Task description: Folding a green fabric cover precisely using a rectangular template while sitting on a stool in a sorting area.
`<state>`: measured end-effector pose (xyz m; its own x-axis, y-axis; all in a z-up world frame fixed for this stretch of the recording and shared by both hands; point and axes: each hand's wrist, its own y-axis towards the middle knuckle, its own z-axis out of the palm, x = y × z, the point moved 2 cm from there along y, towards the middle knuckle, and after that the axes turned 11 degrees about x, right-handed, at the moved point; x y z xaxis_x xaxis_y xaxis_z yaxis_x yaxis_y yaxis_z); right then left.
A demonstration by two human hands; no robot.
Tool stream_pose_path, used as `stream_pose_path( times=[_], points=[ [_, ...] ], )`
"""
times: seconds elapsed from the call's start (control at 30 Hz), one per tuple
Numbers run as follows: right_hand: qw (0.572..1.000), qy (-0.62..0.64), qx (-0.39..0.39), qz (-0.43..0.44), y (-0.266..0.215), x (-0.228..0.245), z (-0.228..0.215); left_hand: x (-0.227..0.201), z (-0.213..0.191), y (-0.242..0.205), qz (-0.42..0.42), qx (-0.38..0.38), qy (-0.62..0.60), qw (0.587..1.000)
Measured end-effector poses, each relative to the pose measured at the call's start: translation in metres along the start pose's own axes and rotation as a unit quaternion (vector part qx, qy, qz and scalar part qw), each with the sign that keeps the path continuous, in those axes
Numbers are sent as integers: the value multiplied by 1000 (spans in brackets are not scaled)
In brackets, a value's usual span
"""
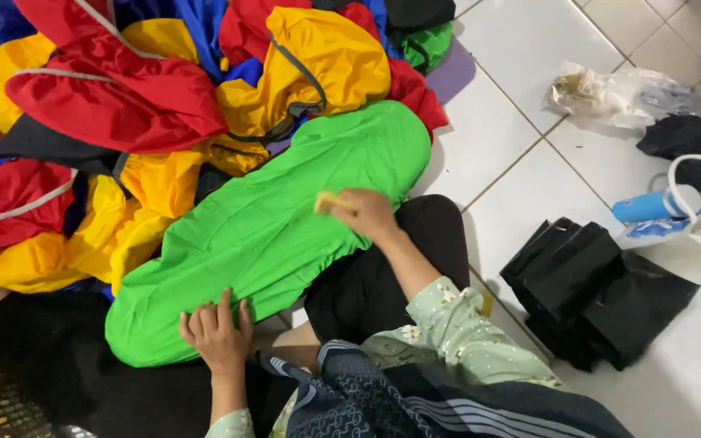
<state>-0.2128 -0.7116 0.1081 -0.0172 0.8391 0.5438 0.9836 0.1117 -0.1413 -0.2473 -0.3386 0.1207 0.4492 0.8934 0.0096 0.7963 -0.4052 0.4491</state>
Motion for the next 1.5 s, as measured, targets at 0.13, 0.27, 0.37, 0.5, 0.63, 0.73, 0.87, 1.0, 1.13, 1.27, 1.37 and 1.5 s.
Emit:
stream_pose_path(
  times=[0.13, 0.27, 0.37, 0.5, 0.63, 0.73, 0.87, 1.0, 1.13, 1.27, 1.37, 1.5],
  points=[
    [907, 16, -376, 188, -15, -56, -52, -15, -11, 20, -32, 0, -52, 998],
    [895, -3, -438, 85, -2, -51, -25, -38, 35, 38, -34, 7, -110, 993],
    [941, -37, -326, -86, 11, 8, 15, -71, 43, 60, -40, 43, -118, 991],
    [956, -22, -156, -247, 15, 49, 33, -77, 59, 50, -34, 26, -105, 994],
    [981, 7, -191, -37, 26, -18, -6, -70, 50, 38, -4, 28, -125, 992],
    [930, -63, -345, 106, 23, -89, -37, -72, 41, 19, 18, 53, -178, 983],
    [884, -49, -456, 86, 17, -93, -44, -88, 19, 5, 41, 80, -196, 977],
    [942, -6, -328, -76, 28, -14, 16, -87, 29, 8, 29, 85, -179, 980],
    [968, 25, -84, -234, 22, 58, 37, -89, 42, 8, 35, 95, -177, 979],
    [982, -55, -179, -21, 39, 11, -6, -90, 34, 10, 26, 107, -196, 974],
    [911, -102, -341, 209, 29, -82, -52, -90, 29, 12, 27, 111, -205, 972],
    [852, -108, -456, 233, 19, -123, -47, -88, 33, 11, 32, 105, -199, 974]
  ],
)
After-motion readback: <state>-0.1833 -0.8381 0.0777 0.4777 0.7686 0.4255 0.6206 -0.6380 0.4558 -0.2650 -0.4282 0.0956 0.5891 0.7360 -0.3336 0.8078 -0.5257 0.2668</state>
